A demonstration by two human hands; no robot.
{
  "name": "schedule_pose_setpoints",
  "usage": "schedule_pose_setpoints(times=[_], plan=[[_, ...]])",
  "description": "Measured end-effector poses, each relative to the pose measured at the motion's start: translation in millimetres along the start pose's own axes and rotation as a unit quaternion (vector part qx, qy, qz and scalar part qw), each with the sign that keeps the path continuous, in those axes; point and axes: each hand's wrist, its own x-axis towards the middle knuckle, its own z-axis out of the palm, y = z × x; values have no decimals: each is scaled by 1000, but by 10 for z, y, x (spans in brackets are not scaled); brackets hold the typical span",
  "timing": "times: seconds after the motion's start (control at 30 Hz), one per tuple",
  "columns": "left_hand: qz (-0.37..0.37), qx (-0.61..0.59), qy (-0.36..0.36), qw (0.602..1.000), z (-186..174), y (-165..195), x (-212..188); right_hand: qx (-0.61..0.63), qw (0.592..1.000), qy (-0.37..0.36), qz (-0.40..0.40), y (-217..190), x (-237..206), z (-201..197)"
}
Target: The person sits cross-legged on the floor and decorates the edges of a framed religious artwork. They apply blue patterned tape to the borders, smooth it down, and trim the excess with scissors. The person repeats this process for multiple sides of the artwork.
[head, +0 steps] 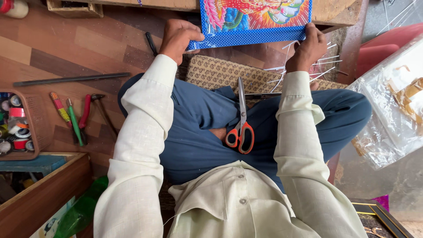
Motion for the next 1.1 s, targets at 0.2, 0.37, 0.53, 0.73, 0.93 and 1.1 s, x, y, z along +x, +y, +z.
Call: schedule_pose_setpoints(times=[0.2, 0.37, 0.53, 0.73, 0.93, 1.1], plan=[[45, -16, -5, 999, -38, 13, -47, 66, 998, -17, 1, -19, -485, 276], [53, -61, -14, 997, -79, -16, -119, 125, 986, -97, 43, 25, -1410, 847], [99, -61, -1, 993, -147, -68, -137, 126, 982, -122, 68, 64, -2196, 1342], [72, -80, 5, 994, -148, -105, -169, 111, 956, -185, 198, 44, -2324, 1301], [-43, -116, -23, 992, -108, -115, -240, -390, 845, -345, -121, -392, -2458, -6], [-48, -92, -46, 994, 145, -244, -229, -606, 636, -386, -282, -589, -2996, -1027]])
